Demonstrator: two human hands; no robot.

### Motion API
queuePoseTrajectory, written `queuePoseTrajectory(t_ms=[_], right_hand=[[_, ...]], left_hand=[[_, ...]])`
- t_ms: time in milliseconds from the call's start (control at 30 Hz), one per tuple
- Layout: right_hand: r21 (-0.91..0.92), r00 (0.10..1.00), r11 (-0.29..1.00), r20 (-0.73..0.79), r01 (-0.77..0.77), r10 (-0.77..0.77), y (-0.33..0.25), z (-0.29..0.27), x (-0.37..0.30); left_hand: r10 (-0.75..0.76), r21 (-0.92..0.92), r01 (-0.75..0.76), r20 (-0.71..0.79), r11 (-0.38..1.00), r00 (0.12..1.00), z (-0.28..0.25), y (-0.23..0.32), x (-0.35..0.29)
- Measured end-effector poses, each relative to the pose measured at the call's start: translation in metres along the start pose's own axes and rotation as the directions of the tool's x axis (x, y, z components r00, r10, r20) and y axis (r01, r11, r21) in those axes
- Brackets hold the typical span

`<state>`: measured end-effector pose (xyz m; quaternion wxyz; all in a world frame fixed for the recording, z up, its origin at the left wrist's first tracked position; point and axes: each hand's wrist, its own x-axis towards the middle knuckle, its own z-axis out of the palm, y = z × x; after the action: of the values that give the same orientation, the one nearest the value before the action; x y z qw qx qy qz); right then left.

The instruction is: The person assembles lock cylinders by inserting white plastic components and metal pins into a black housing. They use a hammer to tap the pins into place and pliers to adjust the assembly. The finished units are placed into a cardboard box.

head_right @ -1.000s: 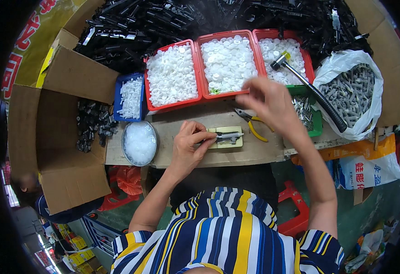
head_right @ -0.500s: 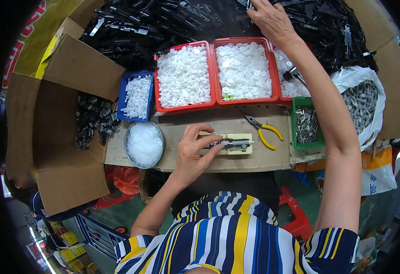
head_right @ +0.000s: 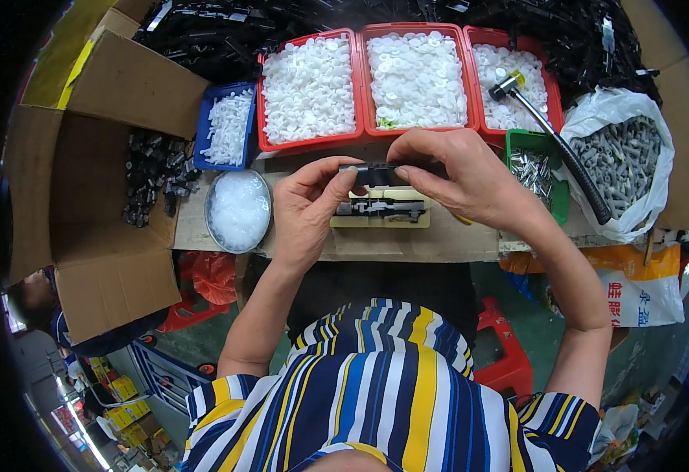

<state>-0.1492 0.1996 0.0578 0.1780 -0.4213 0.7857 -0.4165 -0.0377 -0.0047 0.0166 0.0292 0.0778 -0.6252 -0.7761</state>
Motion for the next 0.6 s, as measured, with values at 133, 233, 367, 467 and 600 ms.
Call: queuePoseTrajectory(t_ms=[133, 233, 367, 467, 600], right_hand=[[-0.299, 0.97, 0.944, -0.148, 0.141, -0.192, -0.002, 0.015, -0.017], [-0.436, 0.961, 0.889, -0.155, 0.14, -0.228, 0.0, 0.024, -0.028], [-0.376, 0.971, 0.921, -0.167, 0.1, -0.173, 0.005, 0.039, -0.032], [-0.307, 0.978, 0.948, -0.158, 0.081, -0.134, 0.015, 0.056, -0.033], [-0.291, 0.986, 0.954, -0.123, 0.076, -0.116, 0.019, 0.068, -0.027]], left_hand=[[-0.055, -0.076, 0.045, -0.138, 0.996, 0.989, -0.005, -0.005, -0.001], [-0.128, -0.067, 0.122, -0.094, 0.99, 0.987, -0.006, -0.001, -0.007], [-0.067, 0.078, 0.083, -0.187, 0.993, 0.98, -0.009, -0.001, -0.015], [0.224, 0.374, -0.138, -0.196, 0.917, 0.955, -0.029, -0.011, -0.015], [0.237, 0.417, -0.138, -0.195, 0.899, 0.952, -0.038, -0.008, -0.021]])
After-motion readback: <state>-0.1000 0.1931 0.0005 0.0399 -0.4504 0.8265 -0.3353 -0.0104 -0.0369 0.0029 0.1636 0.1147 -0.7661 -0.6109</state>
